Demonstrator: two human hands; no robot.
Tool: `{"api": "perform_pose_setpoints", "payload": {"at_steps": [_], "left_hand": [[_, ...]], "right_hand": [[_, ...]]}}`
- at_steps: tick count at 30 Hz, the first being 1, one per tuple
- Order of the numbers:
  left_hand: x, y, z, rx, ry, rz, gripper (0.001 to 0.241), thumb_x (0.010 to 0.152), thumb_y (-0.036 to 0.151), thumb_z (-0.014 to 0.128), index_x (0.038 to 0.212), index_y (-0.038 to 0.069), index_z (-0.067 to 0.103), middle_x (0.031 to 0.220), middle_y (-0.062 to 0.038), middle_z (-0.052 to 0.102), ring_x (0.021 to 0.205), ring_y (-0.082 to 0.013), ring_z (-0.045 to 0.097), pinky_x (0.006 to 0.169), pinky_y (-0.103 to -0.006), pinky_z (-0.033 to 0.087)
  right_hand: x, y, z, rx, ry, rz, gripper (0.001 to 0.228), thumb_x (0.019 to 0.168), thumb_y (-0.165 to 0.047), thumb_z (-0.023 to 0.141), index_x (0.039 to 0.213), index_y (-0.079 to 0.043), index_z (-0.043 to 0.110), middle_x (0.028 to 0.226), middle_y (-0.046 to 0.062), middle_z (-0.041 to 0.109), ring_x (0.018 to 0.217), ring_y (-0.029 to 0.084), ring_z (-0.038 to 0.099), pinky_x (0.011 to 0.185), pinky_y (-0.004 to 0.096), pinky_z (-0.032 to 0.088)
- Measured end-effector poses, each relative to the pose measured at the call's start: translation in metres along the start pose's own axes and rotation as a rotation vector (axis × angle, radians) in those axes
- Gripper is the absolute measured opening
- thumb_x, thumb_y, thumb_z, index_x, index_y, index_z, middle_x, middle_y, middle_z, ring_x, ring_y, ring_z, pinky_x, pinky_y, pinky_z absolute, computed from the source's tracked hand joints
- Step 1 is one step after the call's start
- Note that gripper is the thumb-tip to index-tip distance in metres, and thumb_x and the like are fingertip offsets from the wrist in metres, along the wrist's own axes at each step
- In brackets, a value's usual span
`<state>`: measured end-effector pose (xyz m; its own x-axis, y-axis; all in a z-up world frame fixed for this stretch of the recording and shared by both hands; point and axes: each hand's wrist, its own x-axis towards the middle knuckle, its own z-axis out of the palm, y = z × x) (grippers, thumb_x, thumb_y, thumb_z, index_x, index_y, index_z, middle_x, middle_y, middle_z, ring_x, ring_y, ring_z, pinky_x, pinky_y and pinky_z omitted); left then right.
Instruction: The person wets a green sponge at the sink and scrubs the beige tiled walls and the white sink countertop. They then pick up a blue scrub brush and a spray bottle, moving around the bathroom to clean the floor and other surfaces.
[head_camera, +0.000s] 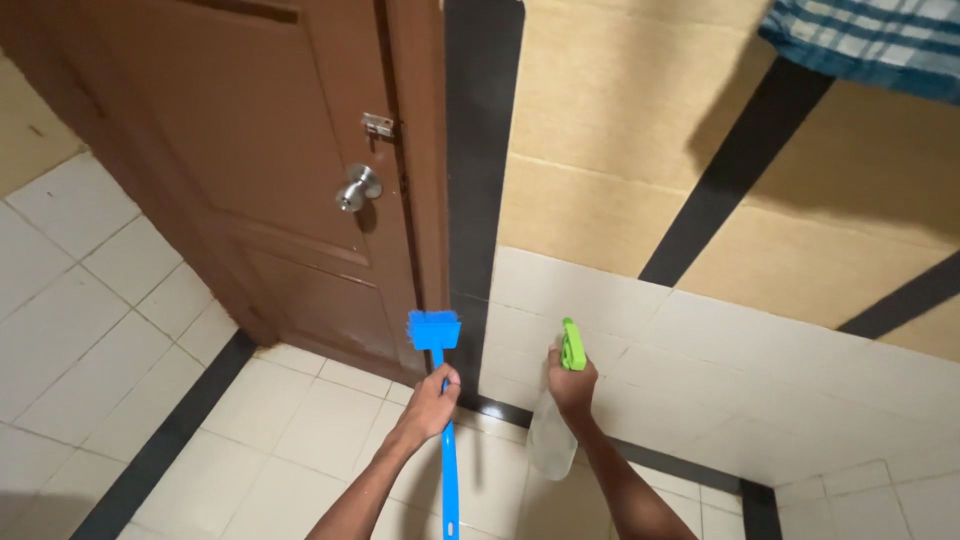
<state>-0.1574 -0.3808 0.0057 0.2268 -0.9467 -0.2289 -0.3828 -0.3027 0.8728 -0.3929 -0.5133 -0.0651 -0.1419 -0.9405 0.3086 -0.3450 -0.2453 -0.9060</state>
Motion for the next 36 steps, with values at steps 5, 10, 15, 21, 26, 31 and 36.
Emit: {"api": "perform_pose_setpoints", "payload": {"at_steps": [5,10,15,21,26,31,36], "left_hand": [[0.001,0.007,0.021,0.067,-0.068,0.031,0.014,0.095,0.02,0.053,0.103,0.009,0.058,0.08,-0.015,0.066,0.074,-0.0279,0.065,0.073,-0.0442,0.052],[0.007,0.009,0.054,0.068,-0.122,0.08,0.016,0.095,0.021,0.052,0.104,0.01,0.058,0.081,-0.015,0.066,0.077,-0.029,0.064,0.074,-0.0449,0.052],[0.011,0.014,0.086,0.113,-0.168,0.123,0.018,0.095,0.023,0.053,0.106,0.01,0.06,0.078,-0.016,0.066,0.076,-0.028,0.065,0.075,-0.0441,0.05],[0.008,0.014,0.113,0.111,-0.277,0.159,0.017,0.095,0.021,0.05,0.102,0.009,0.06,0.076,-0.013,0.067,0.07,-0.0238,0.065,0.07,-0.0412,0.052],[0.025,0.018,0.129,0.095,-0.375,0.218,0.016,0.094,0.018,0.052,0.101,0.008,0.061,0.079,-0.018,0.068,0.074,-0.0273,0.066,0.07,-0.0422,0.053],[0.046,0.023,0.156,0.069,-0.419,0.327,0.019,0.094,0.019,0.052,0.101,0.007,0.065,0.085,-0.02,0.071,0.078,-0.0289,0.07,0.073,-0.0419,0.055],[0.06,0.028,0.179,0.127,-0.517,0.316,0.022,0.096,0.024,0.051,0.104,0.006,0.062,0.09,-0.022,0.071,0.082,-0.0322,0.069,0.076,-0.0434,0.054]], "right_hand": [[0.002,0.022,-0.026,0.074,0.047,0.009,0.029,0.09,-0.018,0.075,0.108,0.003,0.07,0.082,0.009,0.074,0.074,0.016,0.067,0.07,0.033,0.054],[-0.004,0.016,-0.07,0.0,0.081,-0.05,0.027,0.091,-0.018,0.076,0.107,0.004,0.071,0.072,0.008,0.07,0.065,0.015,0.064,0.061,0.033,0.053],[-0.005,0.018,-0.101,0.013,0.048,-0.111,0.028,0.09,-0.017,0.075,0.108,0.004,0.071,0.069,0.007,0.068,0.063,0.013,0.062,0.058,0.032,0.052],[-0.012,0.047,-0.126,-0.154,0.225,-0.05,0.024,0.085,-0.018,0.077,0.088,0.002,0.065,0.065,0.012,0.067,0.057,0.018,0.065,0.056,0.036,0.053],[-0.013,0.047,-0.144,-0.249,0.225,0.095,0.028,0.091,-0.023,0.072,0.079,0.001,0.063,0.061,0.015,0.064,0.056,0.028,0.064,0.057,0.04,0.052],[-0.008,0.046,-0.166,-0.371,0.233,0.006,0.032,0.088,-0.026,0.076,0.078,0.001,0.063,0.06,0.016,0.063,0.055,0.031,0.063,0.056,0.042,0.05],[-0.007,0.026,-0.179,-0.337,0.369,0.076,0.028,0.089,-0.022,0.075,0.083,0.002,0.064,0.063,0.016,0.064,0.054,0.032,0.061,0.055,0.042,0.05]]}}
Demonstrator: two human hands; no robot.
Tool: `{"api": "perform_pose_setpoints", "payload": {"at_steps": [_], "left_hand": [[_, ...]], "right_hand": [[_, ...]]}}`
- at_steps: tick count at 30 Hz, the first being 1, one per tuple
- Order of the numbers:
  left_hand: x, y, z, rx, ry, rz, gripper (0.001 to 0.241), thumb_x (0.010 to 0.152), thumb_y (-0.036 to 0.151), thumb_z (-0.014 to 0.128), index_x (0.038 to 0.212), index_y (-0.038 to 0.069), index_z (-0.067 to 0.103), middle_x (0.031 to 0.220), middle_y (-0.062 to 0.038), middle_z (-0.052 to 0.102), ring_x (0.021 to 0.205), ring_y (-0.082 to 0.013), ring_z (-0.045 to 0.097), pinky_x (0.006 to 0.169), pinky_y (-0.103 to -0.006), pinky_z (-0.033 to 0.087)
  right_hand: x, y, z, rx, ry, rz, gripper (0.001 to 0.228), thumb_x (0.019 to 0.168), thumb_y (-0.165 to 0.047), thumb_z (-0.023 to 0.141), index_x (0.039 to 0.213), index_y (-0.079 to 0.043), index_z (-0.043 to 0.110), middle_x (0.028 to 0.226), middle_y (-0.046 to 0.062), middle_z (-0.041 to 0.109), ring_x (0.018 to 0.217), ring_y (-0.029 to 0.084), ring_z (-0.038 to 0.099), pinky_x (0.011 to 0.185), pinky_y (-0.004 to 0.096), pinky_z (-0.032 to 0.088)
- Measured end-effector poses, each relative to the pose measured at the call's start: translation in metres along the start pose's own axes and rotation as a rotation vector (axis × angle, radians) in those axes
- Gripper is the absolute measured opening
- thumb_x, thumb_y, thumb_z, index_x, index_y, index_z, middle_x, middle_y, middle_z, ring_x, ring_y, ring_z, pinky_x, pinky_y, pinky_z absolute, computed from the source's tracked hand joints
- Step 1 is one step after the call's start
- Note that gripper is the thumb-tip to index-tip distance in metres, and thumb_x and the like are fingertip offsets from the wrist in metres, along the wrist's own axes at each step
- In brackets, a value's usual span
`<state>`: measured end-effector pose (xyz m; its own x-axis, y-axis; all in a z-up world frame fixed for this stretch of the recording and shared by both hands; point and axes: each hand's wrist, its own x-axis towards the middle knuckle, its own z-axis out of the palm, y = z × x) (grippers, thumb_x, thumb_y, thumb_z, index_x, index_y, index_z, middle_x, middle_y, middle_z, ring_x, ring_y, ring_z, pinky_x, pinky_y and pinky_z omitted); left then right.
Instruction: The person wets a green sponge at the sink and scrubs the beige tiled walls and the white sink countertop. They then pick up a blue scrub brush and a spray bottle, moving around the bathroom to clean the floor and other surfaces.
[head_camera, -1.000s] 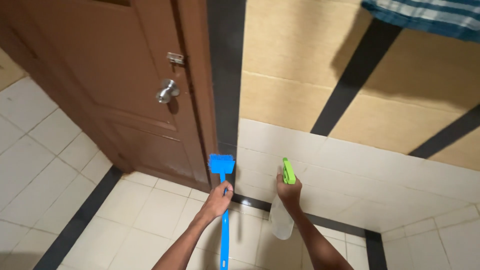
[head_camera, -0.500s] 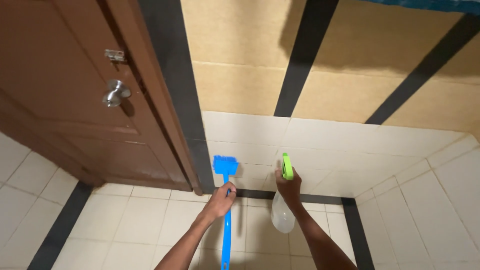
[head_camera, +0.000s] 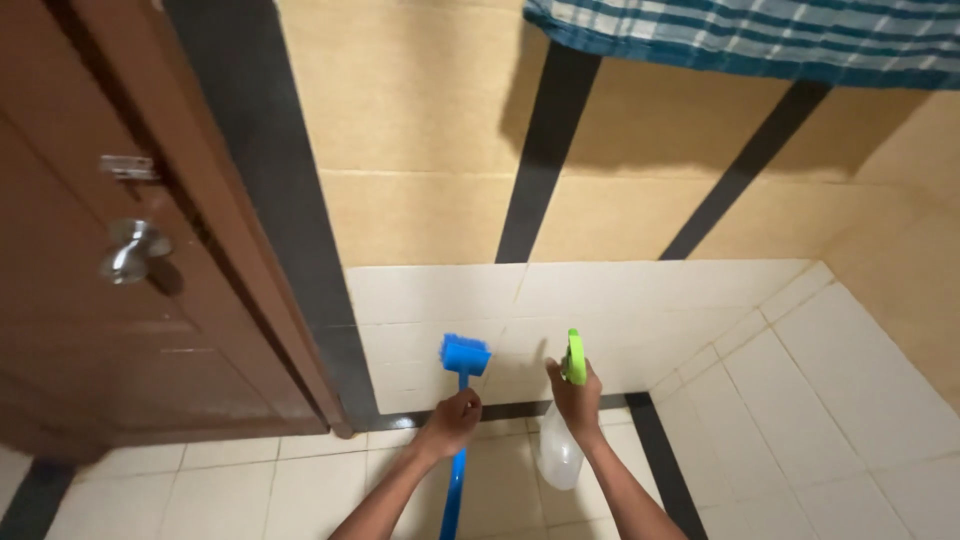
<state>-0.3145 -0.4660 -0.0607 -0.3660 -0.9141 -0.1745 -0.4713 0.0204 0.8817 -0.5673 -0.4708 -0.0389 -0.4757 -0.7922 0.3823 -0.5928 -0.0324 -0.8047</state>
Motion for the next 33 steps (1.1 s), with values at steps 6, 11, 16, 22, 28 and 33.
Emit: {"api": "perform_pose_setpoints", "payload": {"at_steps": [6,11,16,22,28,33], "left_hand": [[0.021,0.016,0.021,0.009,-0.114,-0.011,0.029,0.096,0.031,0.048,0.105,0.008,0.063,0.092,-0.021,0.072,0.082,-0.0331,0.07,0.076,-0.0441,0.054],[0.038,0.038,0.045,0.121,-0.151,-0.037,0.029,0.097,0.031,0.048,0.11,0.01,0.062,0.094,-0.023,0.073,0.084,-0.0349,0.07,0.077,-0.0466,0.053],[0.061,0.056,0.081,0.149,-0.102,0.08,0.027,0.092,0.026,0.053,0.106,0.006,0.067,0.098,-0.023,0.072,0.092,-0.0374,0.071,0.083,-0.0464,0.055],[0.084,0.11,0.127,0.197,-0.158,-0.049,0.027,0.094,0.026,0.053,0.11,0.009,0.066,0.1,-0.021,0.073,0.102,-0.0374,0.069,0.091,-0.0455,0.052],[0.116,0.115,0.185,0.187,-0.174,-0.045,0.028,0.092,0.026,0.052,0.108,0.009,0.067,0.097,-0.021,0.074,0.096,-0.0364,0.072,0.088,-0.0456,0.054],[0.132,0.158,0.215,0.195,-0.208,-0.086,0.027,0.093,0.025,0.051,0.109,0.009,0.067,0.097,-0.019,0.074,0.095,-0.0349,0.072,0.086,-0.0456,0.054]], "right_hand": [[0.01,0.018,-0.027,-0.036,-0.049,0.115,0.029,0.09,-0.02,0.076,0.078,0.003,0.064,0.061,0.019,0.063,0.055,0.036,0.059,0.056,0.044,0.048],[0.039,0.055,-0.042,-0.088,0.011,-0.145,0.027,0.088,-0.021,0.075,0.078,0.001,0.064,0.064,0.019,0.064,0.055,0.035,0.063,0.054,0.044,0.048],[0.071,0.111,-0.061,-0.108,-0.056,-0.083,0.031,0.088,-0.026,0.077,0.076,0.0,0.065,0.062,0.018,0.065,0.059,0.035,0.065,0.057,0.042,0.051],[0.117,0.179,-0.095,-0.046,-0.109,0.104,0.023,0.083,-0.023,0.075,0.081,0.0,0.069,0.065,0.016,0.07,0.06,0.032,0.07,0.06,0.042,0.054],[0.146,0.221,-0.154,-0.056,-0.004,0.236,0.029,0.082,-0.026,0.078,0.079,0.002,0.07,0.067,0.017,0.071,0.064,0.032,0.07,0.063,0.044,0.054],[0.177,0.236,-0.198,-0.194,0.029,0.221,0.029,0.084,-0.025,0.077,0.079,0.003,0.071,0.069,0.018,0.07,0.067,0.032,0.068,0.065,0.045,0.053]]}}
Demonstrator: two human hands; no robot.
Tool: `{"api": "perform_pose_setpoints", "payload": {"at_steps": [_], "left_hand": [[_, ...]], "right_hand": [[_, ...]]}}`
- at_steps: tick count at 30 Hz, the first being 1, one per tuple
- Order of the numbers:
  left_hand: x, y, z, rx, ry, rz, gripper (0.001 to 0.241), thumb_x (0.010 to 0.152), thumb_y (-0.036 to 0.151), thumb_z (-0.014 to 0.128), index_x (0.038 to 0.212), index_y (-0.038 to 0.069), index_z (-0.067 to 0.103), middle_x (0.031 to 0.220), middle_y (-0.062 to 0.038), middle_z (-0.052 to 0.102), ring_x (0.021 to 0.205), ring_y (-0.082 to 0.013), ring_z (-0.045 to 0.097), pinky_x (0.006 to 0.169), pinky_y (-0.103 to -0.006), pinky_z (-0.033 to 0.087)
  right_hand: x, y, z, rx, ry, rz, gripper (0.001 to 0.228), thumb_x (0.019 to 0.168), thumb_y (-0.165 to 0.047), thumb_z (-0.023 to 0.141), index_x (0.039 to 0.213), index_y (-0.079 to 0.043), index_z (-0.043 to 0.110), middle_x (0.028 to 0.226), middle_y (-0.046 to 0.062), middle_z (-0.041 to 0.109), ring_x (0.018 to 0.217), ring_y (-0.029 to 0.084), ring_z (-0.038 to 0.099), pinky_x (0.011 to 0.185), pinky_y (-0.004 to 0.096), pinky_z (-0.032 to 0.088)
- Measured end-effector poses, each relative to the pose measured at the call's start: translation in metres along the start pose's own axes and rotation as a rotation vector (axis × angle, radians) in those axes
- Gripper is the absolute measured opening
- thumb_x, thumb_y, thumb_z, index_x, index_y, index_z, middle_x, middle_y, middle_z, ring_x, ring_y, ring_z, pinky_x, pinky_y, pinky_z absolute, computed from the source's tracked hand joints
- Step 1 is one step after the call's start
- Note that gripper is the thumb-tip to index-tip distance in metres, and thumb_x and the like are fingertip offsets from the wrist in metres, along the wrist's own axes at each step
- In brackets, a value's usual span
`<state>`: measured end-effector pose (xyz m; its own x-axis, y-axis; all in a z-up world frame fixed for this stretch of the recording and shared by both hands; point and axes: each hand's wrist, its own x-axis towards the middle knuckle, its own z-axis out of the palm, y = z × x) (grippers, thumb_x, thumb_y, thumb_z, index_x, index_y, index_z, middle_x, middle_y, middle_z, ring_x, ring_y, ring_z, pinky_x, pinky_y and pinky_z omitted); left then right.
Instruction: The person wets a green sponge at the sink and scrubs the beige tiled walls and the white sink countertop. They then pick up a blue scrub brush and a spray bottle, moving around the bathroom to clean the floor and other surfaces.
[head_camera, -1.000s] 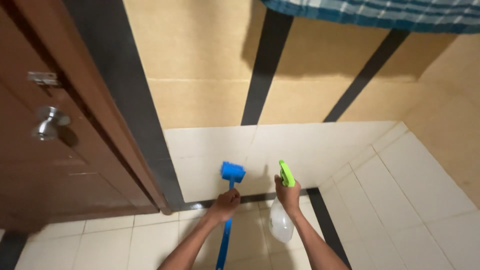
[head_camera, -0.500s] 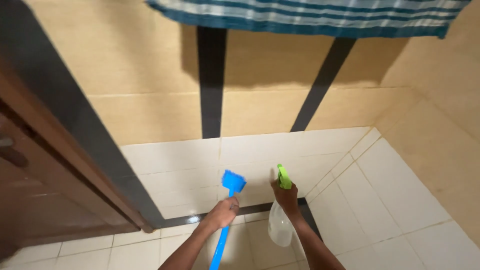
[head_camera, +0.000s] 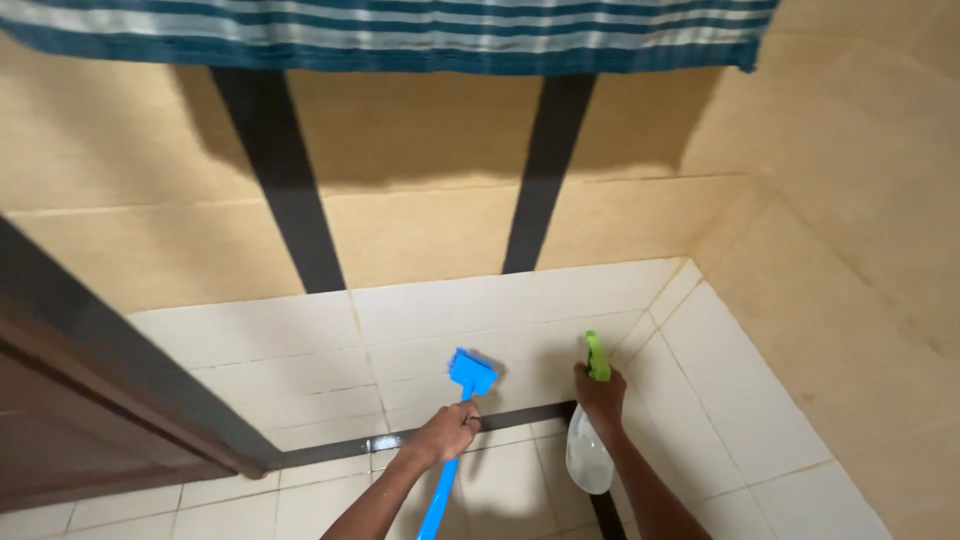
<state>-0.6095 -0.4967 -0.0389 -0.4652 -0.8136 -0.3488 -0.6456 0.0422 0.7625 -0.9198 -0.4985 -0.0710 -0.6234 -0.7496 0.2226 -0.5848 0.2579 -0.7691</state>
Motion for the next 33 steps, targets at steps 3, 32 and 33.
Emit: {"api": "perform_pose_setpoints", "payload": {"at_steps": [3,32,33], "left_hand": [[0.01,0.026,0.011,0.031,-0.058,-0.002,0.027,0.093,0.026,0.05,0.111,0.011,0.065,0.096,-0.02,0.074,0.094,-0.036,0.072,0.087,-0.045,0.054],[-0.142,-0.068,-0.015,-0.182,0.25,-0.38,0.03,0.095,0.03,0.049,0.114,0.011,0.065,0.104,-0.019,0.075,0.103,-0.0339,0.071,0.094,-0.0434,0.051],[-0.159,-0.085,-0.019,-0.197,0.282,-0.402,0.03,0.095,0.03,0.049,0.114,0.011,0.065,0.104,-0.019,0.075,0.103,-0.0339,0.071,0.094,-0.0434,0.051]], "right_hand": [[0.002,-0.004,-0.032,0.162,0.08,-0.048,0.026,0.081,-0.023,0.075,0.081,0.002,0.067,0.067,0.017,0.069,0.062,0.032,0.068,0.063,0.044,0.053],[-0.087,-0.093,0.108,0.119,-0.408,-0.247,0.027,0.081,-0.025,0.073,0.091,0.001,0.072,0.083,0.023,0.072,0.082,0.042,0.07,0.074,0.048,0.055],[-0.105,-0.107,0.12,0.131,-0.441,-0.271,0.027,0.081,-0.025,0.073,0.091,0.001,0.072,0.083,0.023,0.072,0.082,0.042,0.07,0.074,0.048,0.055]]}}
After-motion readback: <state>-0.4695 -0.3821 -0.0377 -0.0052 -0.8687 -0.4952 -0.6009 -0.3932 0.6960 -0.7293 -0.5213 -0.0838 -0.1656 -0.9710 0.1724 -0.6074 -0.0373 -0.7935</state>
